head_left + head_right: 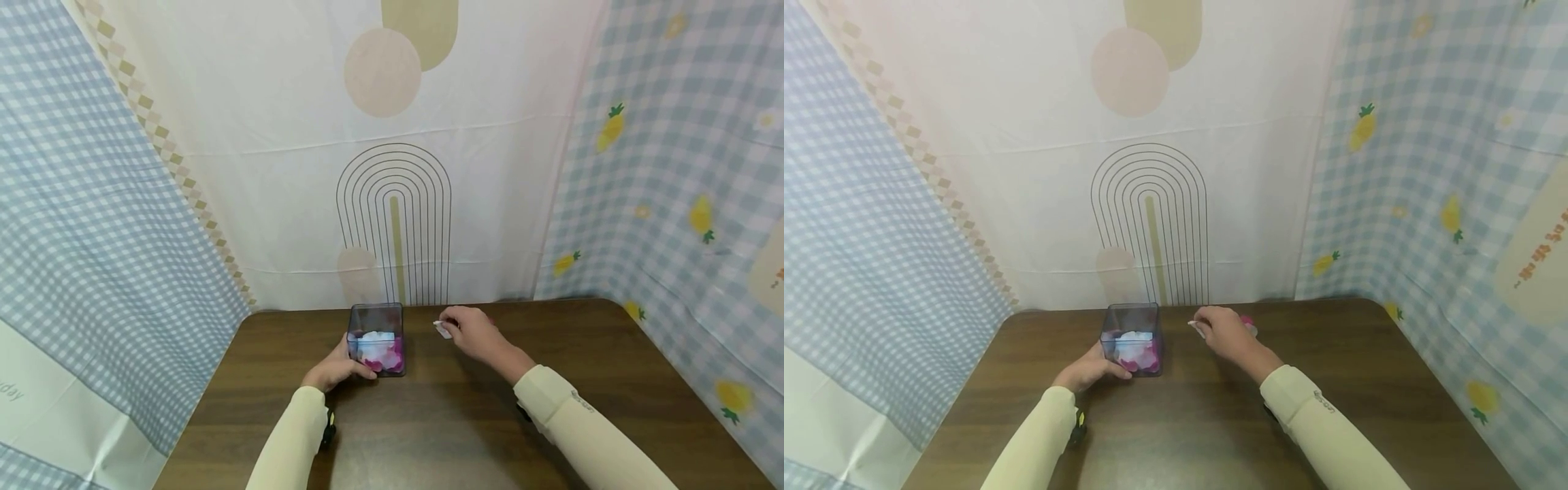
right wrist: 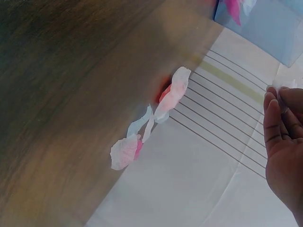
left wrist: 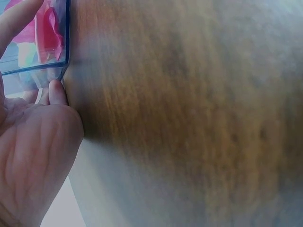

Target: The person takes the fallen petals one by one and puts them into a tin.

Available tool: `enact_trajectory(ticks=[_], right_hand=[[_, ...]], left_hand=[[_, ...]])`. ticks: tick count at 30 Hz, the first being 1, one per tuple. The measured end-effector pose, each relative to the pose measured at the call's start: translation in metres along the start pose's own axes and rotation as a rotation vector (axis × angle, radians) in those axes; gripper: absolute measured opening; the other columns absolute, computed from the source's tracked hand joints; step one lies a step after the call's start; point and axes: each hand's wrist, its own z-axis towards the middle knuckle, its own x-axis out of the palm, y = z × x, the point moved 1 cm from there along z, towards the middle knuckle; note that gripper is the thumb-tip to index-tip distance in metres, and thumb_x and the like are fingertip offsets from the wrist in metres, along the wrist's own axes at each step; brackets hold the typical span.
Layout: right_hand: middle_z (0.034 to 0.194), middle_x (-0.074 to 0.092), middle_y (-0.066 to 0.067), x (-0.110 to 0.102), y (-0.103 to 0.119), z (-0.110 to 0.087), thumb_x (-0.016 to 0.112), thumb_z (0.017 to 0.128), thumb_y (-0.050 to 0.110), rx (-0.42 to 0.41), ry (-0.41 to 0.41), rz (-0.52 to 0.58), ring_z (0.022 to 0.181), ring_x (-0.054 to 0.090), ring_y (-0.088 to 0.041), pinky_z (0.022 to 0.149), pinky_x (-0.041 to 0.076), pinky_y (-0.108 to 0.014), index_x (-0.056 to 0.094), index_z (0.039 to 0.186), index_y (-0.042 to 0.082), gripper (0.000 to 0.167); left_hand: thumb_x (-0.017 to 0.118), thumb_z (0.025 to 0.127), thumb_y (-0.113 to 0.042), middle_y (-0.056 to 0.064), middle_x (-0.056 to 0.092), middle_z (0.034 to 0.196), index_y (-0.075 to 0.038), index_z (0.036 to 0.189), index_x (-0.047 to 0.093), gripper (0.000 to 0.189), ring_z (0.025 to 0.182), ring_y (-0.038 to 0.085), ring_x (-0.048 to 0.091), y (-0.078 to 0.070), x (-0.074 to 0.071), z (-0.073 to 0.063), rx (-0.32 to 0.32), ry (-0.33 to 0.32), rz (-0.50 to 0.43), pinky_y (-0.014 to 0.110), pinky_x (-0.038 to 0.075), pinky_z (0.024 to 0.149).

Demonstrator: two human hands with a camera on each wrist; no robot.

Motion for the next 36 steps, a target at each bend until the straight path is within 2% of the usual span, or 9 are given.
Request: enact_trajectory(ticks=[5, 12, 20, 25, 30, 36], right_hand=[[0.096, 0.08, -0.003, 0.0, 0.002, 0.0, 0.071, 0.102, 0.012, -0.009, 0.0, 0.009, 0.079, 0.069, -0.01, 0.068, 0.056, -0.029, 0.077, 0.101, 0.011, 0.007], [0.095, 0.08, -0.003, 0.002, 0.0, 0.0, 0.071, 0.102, 0.012, -0.006, 0.003, 0.026, 0.079, 0.068, -0.009, 0.068, 0.056, -0.028, 0.077, 0.1, 0.012, 0.006], [0.096, 0.079, -0.002, 0.004, -0.003, -0.002, 0.072, 0.102, 0.013, 0.0, 0.012, 0.039, 0.079, 0.066, -0.008, 0.069, 0.055, -0.028, 0.077, 0.099, 0.013, 0.006], [0.096, 0.078, -0.001, 0.007, -0.004, 0.001, 0.071, 0.102, 0.014, -0.009, 0.012, 0.043, 0.079, 0.065, -0.008, 0.07, 0.054, -0.027, 0.076, 0.099, 0.014, 0.006], [0.096, 0.078, 0.0, 0.011, 0.001, 0.007, 0.071, 0.102, 0.013, -0.049, -0.002, 0.049, 0.079, 0.063, -0.007, 0.072, 0.054, -0.028, 0.076, 0.1, 0.014, 0.006], [0.097, 0.077, 0.0, 0.013, 0.021, 0.019, 0.071, 0.102, 0.013, -0.127, -0.028, 0.052, 0.081, 0.064, -0.01, 0.075, 0.057, -0.03, 0.076, 0.101, 0.013, 0.005]], left_hand=[[0.093, 0.069, 0.002, 0.017, 0.055, 0.148, -0.012, 0.161, 0.025, 0.115, 0.129, 0.027, 0.056, -0.001, 0.0, 0.001, 0.013, 0.002, 0.012, 0.053, 0.039, 0.123], [0.094, 0.068, 0.002, 0.016, 0.054, 0.149, -0.012, 0.163, 0.023, 0.119, 0.131, 0.028, 0.052, -0.003, 0.0, 0.001, 0.011, -0.007, 0.021, 0.058, 0.032, 0.127], [0.093, 0.068, 0.004, 0.014, 0.057, 0.145, -0.013, 0.161, 0.026, 0.116, 0.127, 0.025, 0.055, -0.002, 0.0, 0.002, 0.012, 0.0, -0.003, 0.052, 0.038, 0.123], [0.093, 0.068, 0.004, 0.015, 0.057, 0.145, -0.013, 0.161, 0.025, 0.116, 0.127, 0.026, 0.055, -0.003, 0.0, 0.003, 0.008, -0.004, 0.003, 0.055, 0.037, 0.123], [0.094, 0.068, 0.003, 0.016, 0.055, 0.148, -0.011, 0.161, 0.027, 0.116, 0.13, 0.028, 0.054, -0.002, 0.0, 0.004, -0.002, -0.015, 0.005, 0.058, 0.035, 0.125], [0.093, 0.068, 0.003, 0.018, 0.053, 0.149, -0.01, 0.161, 0.027, 0.115, 0.13, 0.029, 0.053, -0.002, 0.001, 0.004, -0.001, -0.026, 0.001, 0.057, 0.034, 0.126]])
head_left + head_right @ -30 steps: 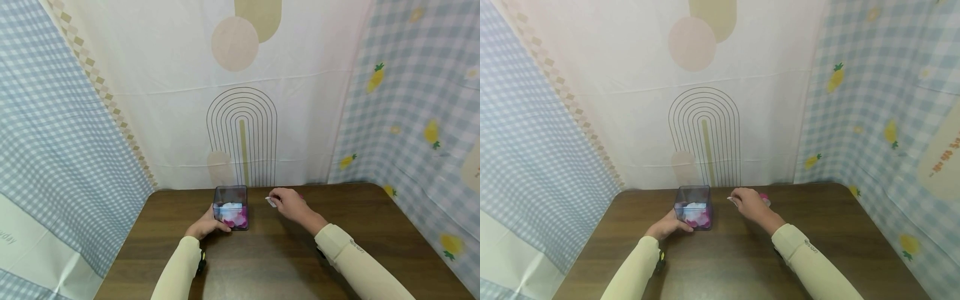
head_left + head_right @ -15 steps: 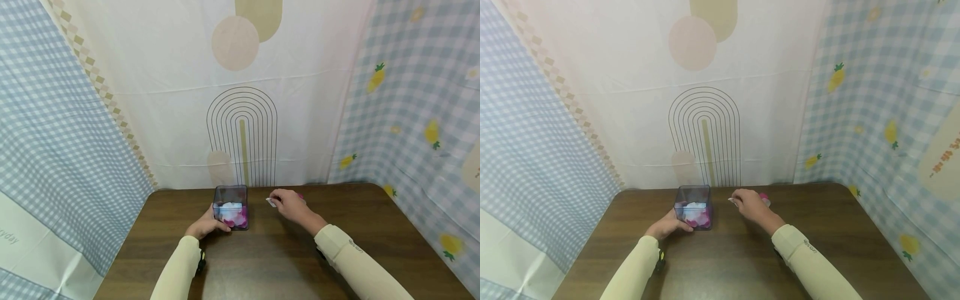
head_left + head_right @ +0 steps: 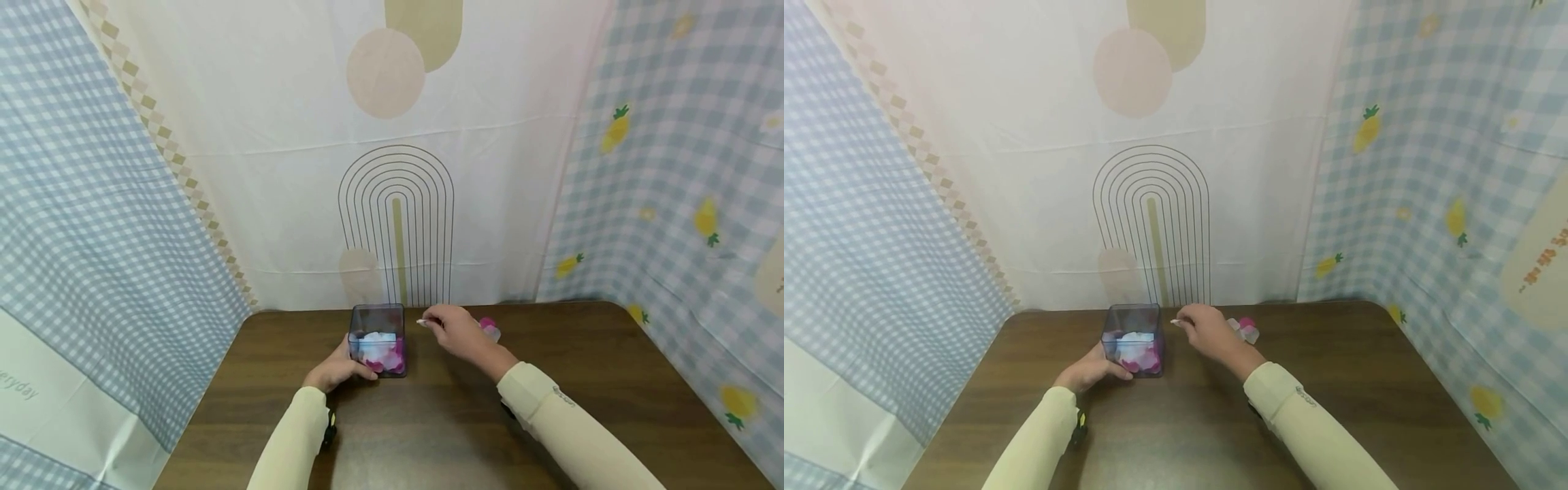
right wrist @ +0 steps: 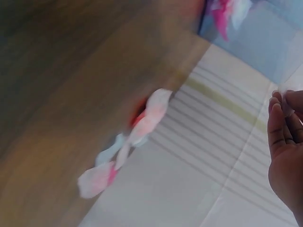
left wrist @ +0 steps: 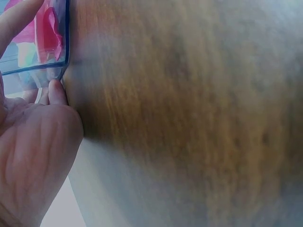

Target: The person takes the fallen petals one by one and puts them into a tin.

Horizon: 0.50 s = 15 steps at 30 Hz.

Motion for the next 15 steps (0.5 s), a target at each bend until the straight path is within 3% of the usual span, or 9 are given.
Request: enact_trajectory(ticks=[4, 9, 15], right_hand=[[0.099, 0.077, -0.003, 0.006, 0.015, 0.012, 0.071, 0.102, 0.011, -0.056, -0.021, -0.009, 0.086, 0.068, -0.014, 0.079, 0.059, -0.035, 0.076, 0.101, 0.011, 0.006], [0.1, 0.078, -0.002, 0.017, 0.033, 0.029, 0.07, 0.103, 0.012, -0.102, -0.014, -0.046, 0.092, 0.07, -0.017, 0.085, 0.061, -0.038, 0.077, 0.102, 0.012, 0.007], [0.099, 0.077, -0.001, 0.029, 0.051, 0.052, 0.069, 0.104, 0.014, -0.102, 0.06, -0.028, 0.094, 0.069, -0.018, 0.088, 0.059, -0.039, 0.077, 0.101, 0.012, 0.008]], left_hand=[[0.093, 0.068, 0.003, 0.018, 0.054, 0.147, -0.009, 0.161, 0.027, 0.115, 0.127, 0.028, 0.054, -0.001, 0.001, -0.001, 0.003, -0.001, -0.001, 0.055, 0.036, 0.124], [0.093, 0.068, 0.005, 0.017, 0.057, 0.144, -0.009, 0.16, 0.027, 0.114, 0.122, 0.025, 0.057, 0.0, 0.001, 0.0, 0.012, 0.008, -0.002, 0.044, 0.045, 0.114], [0.093, 0.068, 0.005, 0.017, 0.055, 0.145, -0.009, 0.159, 0.027, 0.113, 0.122, 0.025, 0.058, 0.001, 0.0, 0.002, 0.026, 0.017, 0.011, 0.04, 0.048, 0.111]])
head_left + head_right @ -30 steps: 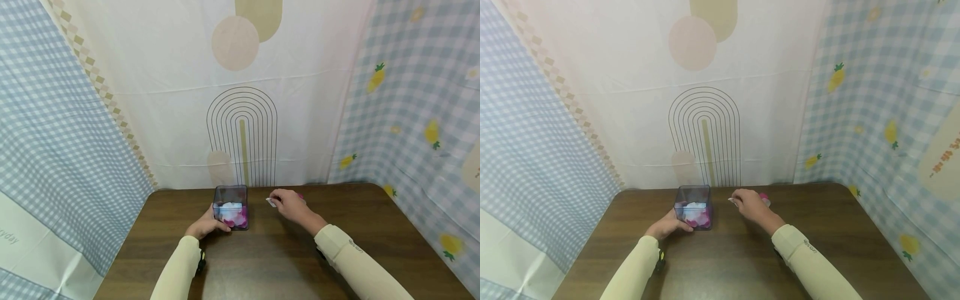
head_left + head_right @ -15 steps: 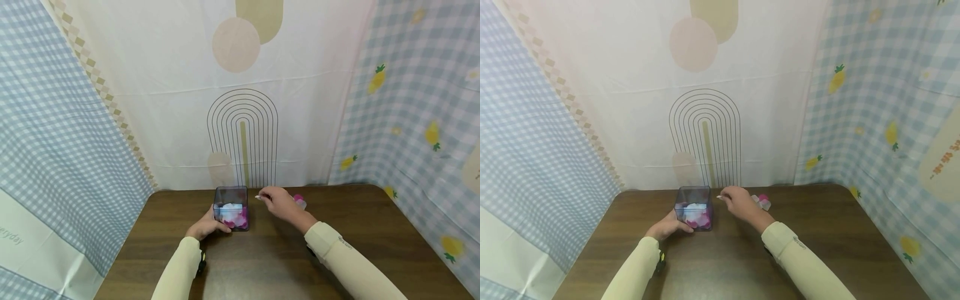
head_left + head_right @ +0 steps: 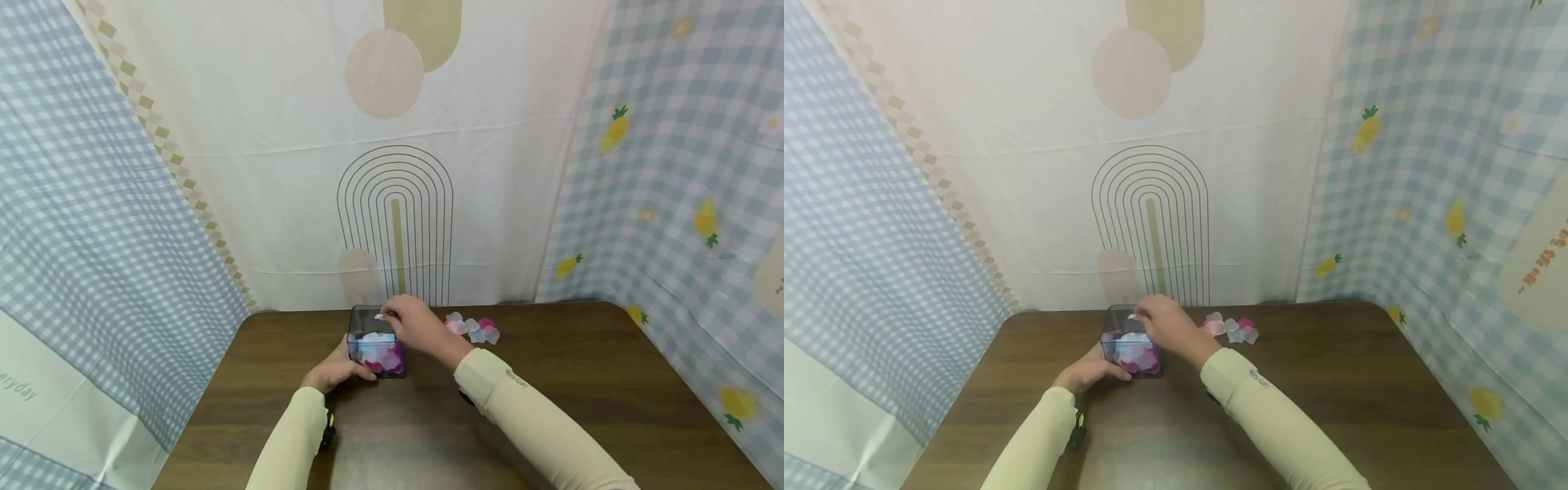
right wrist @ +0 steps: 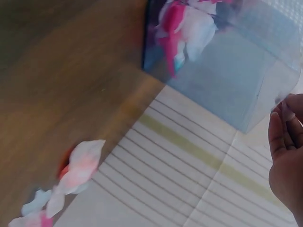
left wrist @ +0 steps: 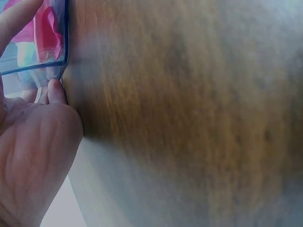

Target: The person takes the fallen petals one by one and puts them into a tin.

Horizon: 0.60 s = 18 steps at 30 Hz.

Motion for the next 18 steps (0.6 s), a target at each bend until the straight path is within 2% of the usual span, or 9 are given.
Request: enact_trajectory(ticks=[8, 15, 18], right_hand=[[0.104, 0.079, -0.004, 0.016, 0.008, 0.025, 0.069, 0.104, 0.016, 0.064, 0.154, 0.004, 0.097, 0.072, -0.019, 0.09, 0.061, -0.038, 0.078, 0.105, 0.01, 0.011], [0.104, 0.079, -0.004, 0.025, 0.003, 0.029, 0.068, 0.105, 0.016, 0.142, 0.193, 0.1, 0.085, 0.066, -0.014, 0.077, 0.058, -0.03, 0.077, 0.105, 0.011, 0.01], [0.104, 0.079, -0.004, 0.027, 0.003, 0.029, 0.068, 0.105, 0.016, 0.15, 0.199, 0.096, 0.085, 0.065, -0.013, 0.076, 0.057, -0.029, 0.076, 0.105, 0.011, 0.01]], left_hand=[[0.091, 0.07, 0.006, 0.019, 0.054, 0.15, -0.011, 0.159, 0.025, 0.112, 0.125, 0.025, 0.059, 0.0, 0.0, -0.003, 0.015, 0.035, -0.016, 0.045, 0.045, 0.116], [0.09, 0.071, 0.005, 0.017, 0.055, 0.149, -0.013, 0.16, 0.024, 0.113, 0.125, 0.024, 0.059, -0.002, 0.0, -0.002, 0.022, 0.049, -0.026, 0.038, 0.047, 0.112], [0.09, 0.07, 0.007, 0.017, 0.056, 0.149, -0.014, 0.161, 0.025, 0.113, 0.126, 0.025, 0.059, -0.002, -0.001, -0.002, 0.019, 0.04, -0.037, 0.036, 0.047, 0.11]])
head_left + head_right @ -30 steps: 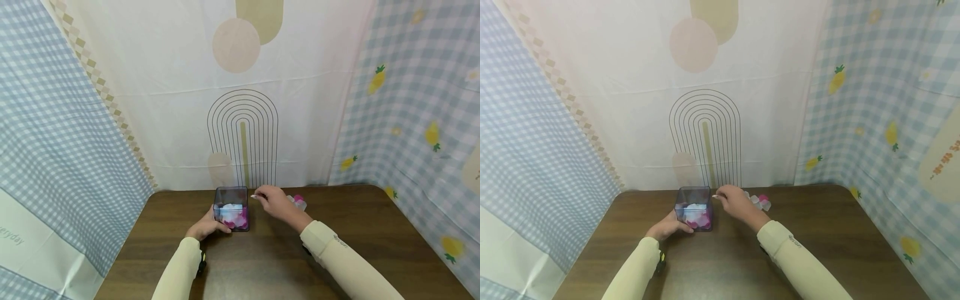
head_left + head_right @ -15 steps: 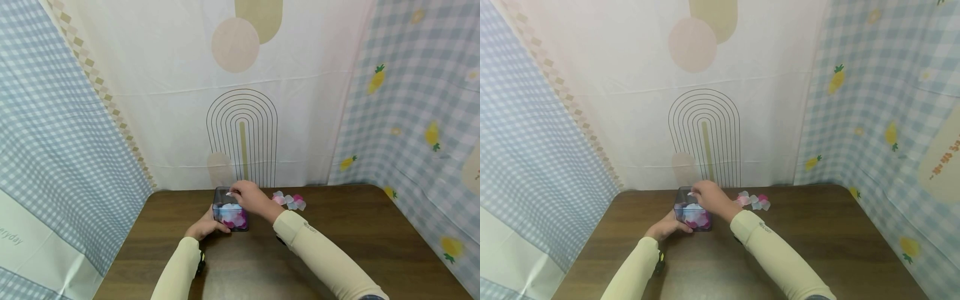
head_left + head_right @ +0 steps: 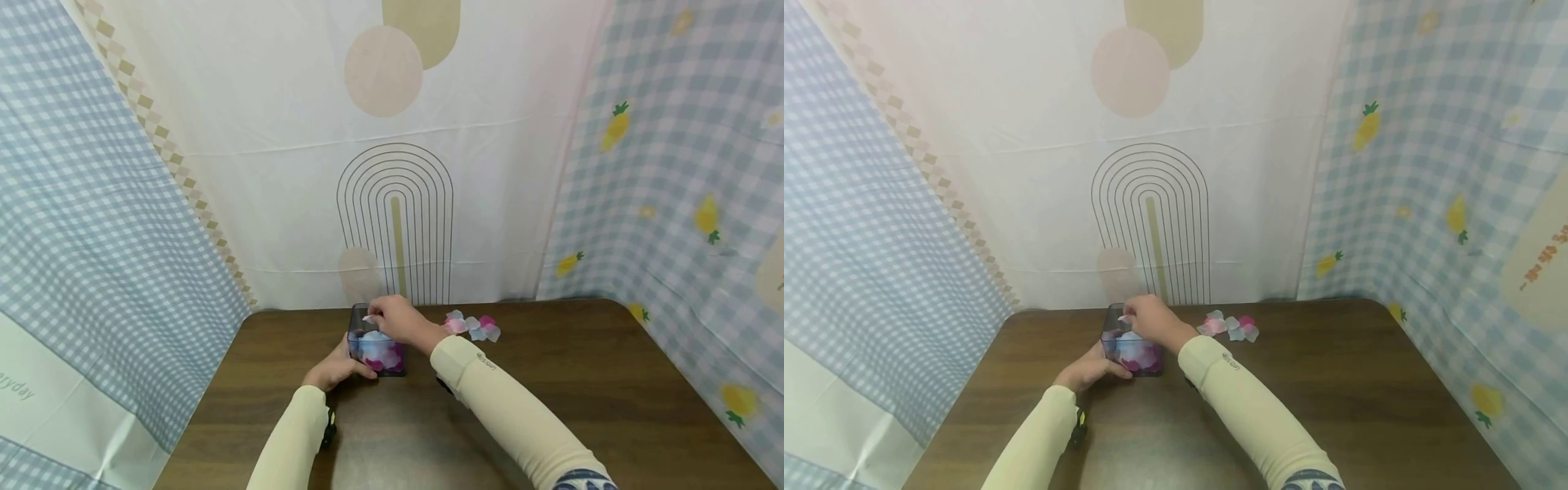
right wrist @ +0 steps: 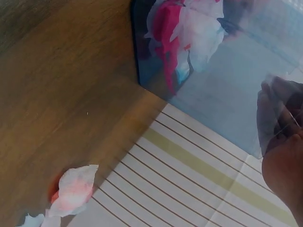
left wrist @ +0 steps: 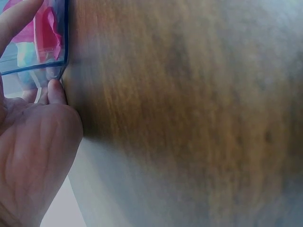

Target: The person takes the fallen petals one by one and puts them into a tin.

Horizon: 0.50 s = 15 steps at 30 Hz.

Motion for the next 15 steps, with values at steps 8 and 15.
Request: enact_trajectory(ticks=[8, 15], right_hand=[[0.106, 0.079, -0.006, 0.002, 0.009, -0.005, 0.068, 0.104, 0.014, 0.022, 0.031, -0.074, 0.094, 0.071, -0.02, 0.084, 0.06, -0.036, 0.076, 0.107, 0.009, 0.01], [0.107, 0.079, -0.006, 0.002, 0.017, -0.008, 0.066, 0.105, 0.015, 0.045, 0.052, -0.122, 0.093, 0.071, -0.018, 0.083, 0.06, -0.034, 0.075, 0.108, 0.01, 0.01]], left_hand=[[0.091, 0.07, 0.007, 0.019, 0.054, 0.15, -0.011, 0.159, 0.025, 0.113, 0.128, 0.027, 0.058, 0.001, 0.002, -0.005, -0.008, -0.011, 0.011, 0.043, 0.043, 0.117], [0.091, 0.069, 0.007, 0.018, 0.054, 0.149, -0.011, 0.159, 0.026, 0.113, 0.127, 0.027, 0.059, 0.001, 0.001, -0.009, -0.014, -0.014, 0.004, 0.041, 0.045, 0.115]])
